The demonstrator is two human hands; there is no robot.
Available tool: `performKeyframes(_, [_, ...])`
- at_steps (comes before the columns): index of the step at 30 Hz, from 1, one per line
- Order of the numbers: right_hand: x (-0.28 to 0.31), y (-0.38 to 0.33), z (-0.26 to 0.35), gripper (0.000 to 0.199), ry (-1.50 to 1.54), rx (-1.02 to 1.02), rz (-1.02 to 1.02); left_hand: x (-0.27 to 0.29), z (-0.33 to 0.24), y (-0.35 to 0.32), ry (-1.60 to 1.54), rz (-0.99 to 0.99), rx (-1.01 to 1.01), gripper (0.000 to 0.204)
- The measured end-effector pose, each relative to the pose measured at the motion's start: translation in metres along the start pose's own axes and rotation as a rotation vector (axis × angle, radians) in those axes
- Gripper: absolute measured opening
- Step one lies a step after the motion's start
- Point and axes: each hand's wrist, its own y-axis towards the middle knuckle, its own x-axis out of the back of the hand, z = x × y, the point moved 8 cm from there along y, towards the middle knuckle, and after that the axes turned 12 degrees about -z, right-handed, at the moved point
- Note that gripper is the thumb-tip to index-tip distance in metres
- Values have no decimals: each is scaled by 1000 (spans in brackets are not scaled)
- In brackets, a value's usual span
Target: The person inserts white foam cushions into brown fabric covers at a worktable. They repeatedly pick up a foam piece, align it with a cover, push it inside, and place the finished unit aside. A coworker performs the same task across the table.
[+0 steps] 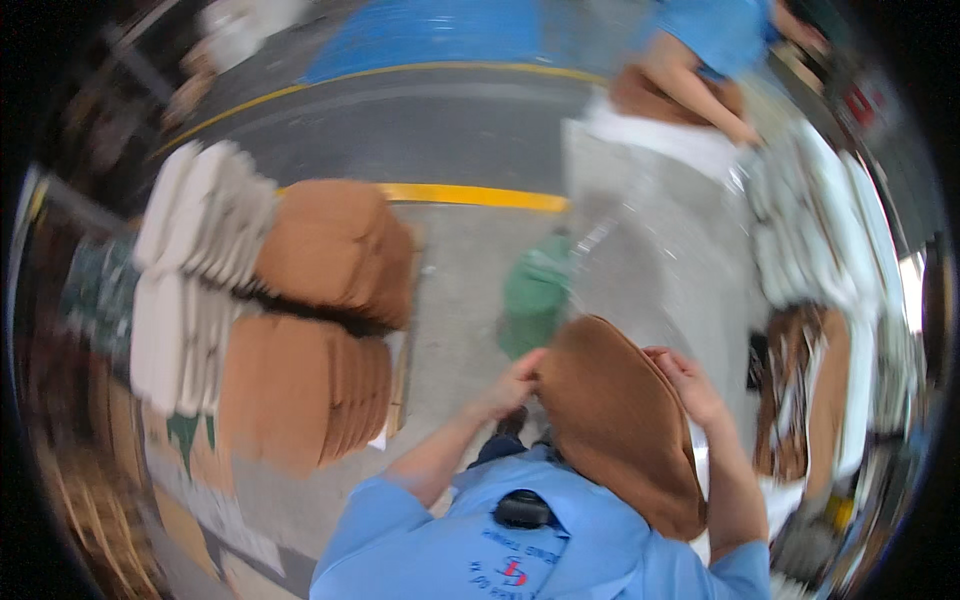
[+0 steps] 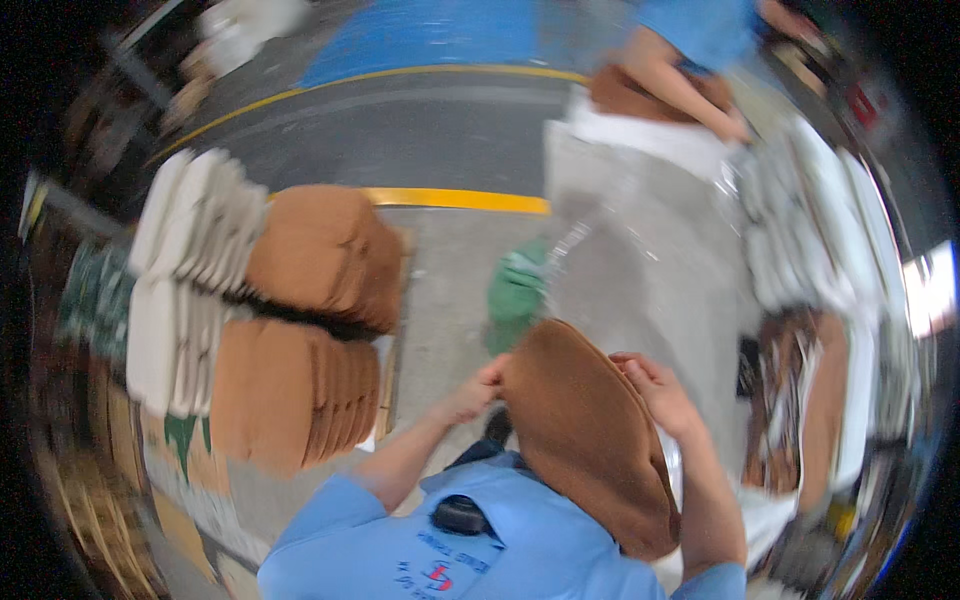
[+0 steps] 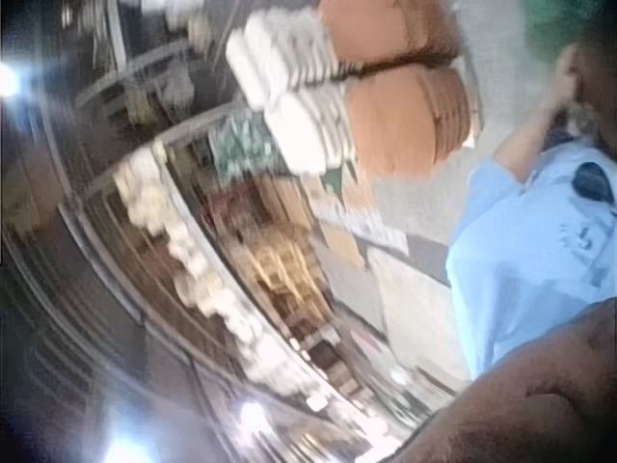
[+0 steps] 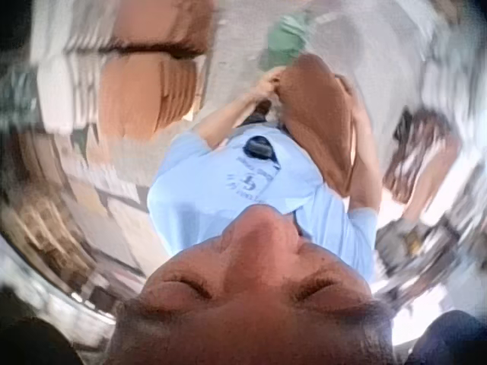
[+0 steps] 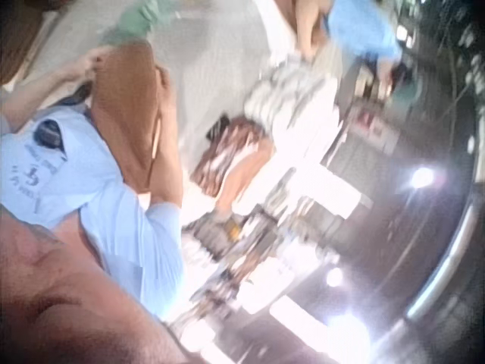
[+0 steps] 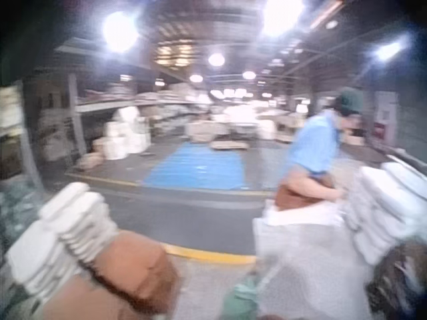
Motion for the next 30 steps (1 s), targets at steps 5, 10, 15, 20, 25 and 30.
performKeyframes(5, [93,-183,-18,87,138,-102,10,-9,-16,4,166,272,334,75])
performKeyframes(10, [87,-248,-77,64,-144,-201,-450,-16,-24,42,697,497,7,61])
performKeyframes(15, [89,-258,-52,26,-142,-48,-754,-36,-26,57,504,401,112,64])
performKeyframes(20, [104,-281,31,21,-165,303,-980,-66,-37,59,565,314,241,70])
performKeyframes(25, [120,-293,-7,26,-133,187,-1062,-88,-45,51,609,439,210,73])
performKeyframes(30, [95,-311,9,30,-167,225,-1146,-77,-41,48,679,449,159,70])
